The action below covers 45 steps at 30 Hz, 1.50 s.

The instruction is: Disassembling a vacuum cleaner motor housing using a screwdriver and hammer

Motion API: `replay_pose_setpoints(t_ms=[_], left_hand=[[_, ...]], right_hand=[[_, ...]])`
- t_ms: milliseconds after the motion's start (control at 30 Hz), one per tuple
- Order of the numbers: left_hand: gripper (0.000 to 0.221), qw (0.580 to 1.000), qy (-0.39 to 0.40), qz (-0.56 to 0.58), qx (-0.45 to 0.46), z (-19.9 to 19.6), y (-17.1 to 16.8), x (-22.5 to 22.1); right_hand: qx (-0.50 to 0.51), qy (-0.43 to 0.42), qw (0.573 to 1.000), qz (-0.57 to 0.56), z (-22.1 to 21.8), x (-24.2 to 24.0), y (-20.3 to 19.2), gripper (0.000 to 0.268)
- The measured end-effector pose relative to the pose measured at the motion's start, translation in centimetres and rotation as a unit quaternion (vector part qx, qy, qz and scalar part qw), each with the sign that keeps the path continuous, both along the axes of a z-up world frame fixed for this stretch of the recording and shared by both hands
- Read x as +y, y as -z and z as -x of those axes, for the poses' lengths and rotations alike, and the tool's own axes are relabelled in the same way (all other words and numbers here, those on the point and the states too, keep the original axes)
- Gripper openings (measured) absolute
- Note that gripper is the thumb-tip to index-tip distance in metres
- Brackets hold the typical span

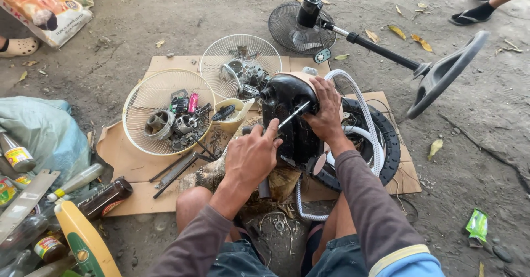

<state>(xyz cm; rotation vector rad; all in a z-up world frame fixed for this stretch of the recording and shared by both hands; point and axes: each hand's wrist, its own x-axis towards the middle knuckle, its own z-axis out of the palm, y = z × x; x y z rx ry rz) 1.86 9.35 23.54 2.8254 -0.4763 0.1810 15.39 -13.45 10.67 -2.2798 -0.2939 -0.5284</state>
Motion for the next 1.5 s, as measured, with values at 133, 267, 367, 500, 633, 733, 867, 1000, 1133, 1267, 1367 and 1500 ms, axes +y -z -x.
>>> replay_pose_setpoints(t_ms=[133,267,367,500,633,733,867,1000,1133,1267,1367,1500], left_hand=[[0.049,1.0,0.018,-0.007,0.021,-0.2,0.4,0.6],[0.05,0.999,0.019,-0.005,0.028,-0.4,0.5,0.6],[0.051,0.998,0.005,0.002,0.065,-0.3,0.3,0.6],[0.053,0.992,-0.016,0.044,0.117,-0.2,-0.1,0.7],[0.056,0.982,-0.039,0.102,0.156,-0.2,0.1,0.3],[0.06,0.96,-0.045,0.182,0.207,0.1,-0.9,0.3],[0.055,0.928,-0.02,0.289,0.236,0.9,-2.0,1.6],[0.04,0.94,0.009,0.332,0.076,2.2,0.8,1.6],[0.024,0.922,-0.056,0.339,-0.177,1.5,7.5,1.5],[0.02,0.901,-0.076,0.361,-0.228,1.6,9.1,0.6],[0.038,0.915,-0.044,0.366,-0.167,1.7,8.9,0.8],[0.028,0.913,-0.071,0.346,-0.201,1.4,10.4,1.4]], right_hand=[[-0.009,0.008,1.0,-0.004,0.2,0.3,0.1,0.099],[-0.011,0.002,1.0,-0.007,0.2,0.4,0.2,0.099],[-0.013,0.004,1.0,0.001,0.3,0.5,0.1,0.101],[-0.009,0.001,1.0,0.003,0.5,0.5,0.1,0.099],[-0.005,0.0,1.0,0.004,0.3,0.3,0.3,0.1],[-0.007,0.006,1.0,0.005,0.5,0.3,0.1,0.101],[-0.006,0.016,1.0,0.008,0.5,0.3,-0.1,0.101],[-0.045,0.018,0.998,0.031,0.8,0.5,-0.2,0.101],[-0.072,0.012,0.996,0.046,1.3,0.4,-0.3,0.104],[-0.051,0.015,0.997,0.047,1.2,0.7,-0.1,0.106],[-0.06,0.018,0.997,0.047,0.9,0.3,0.1,0.104],[-0.044,0.006,0.999,0.027,1.1,0.5,0.1,0.1]])
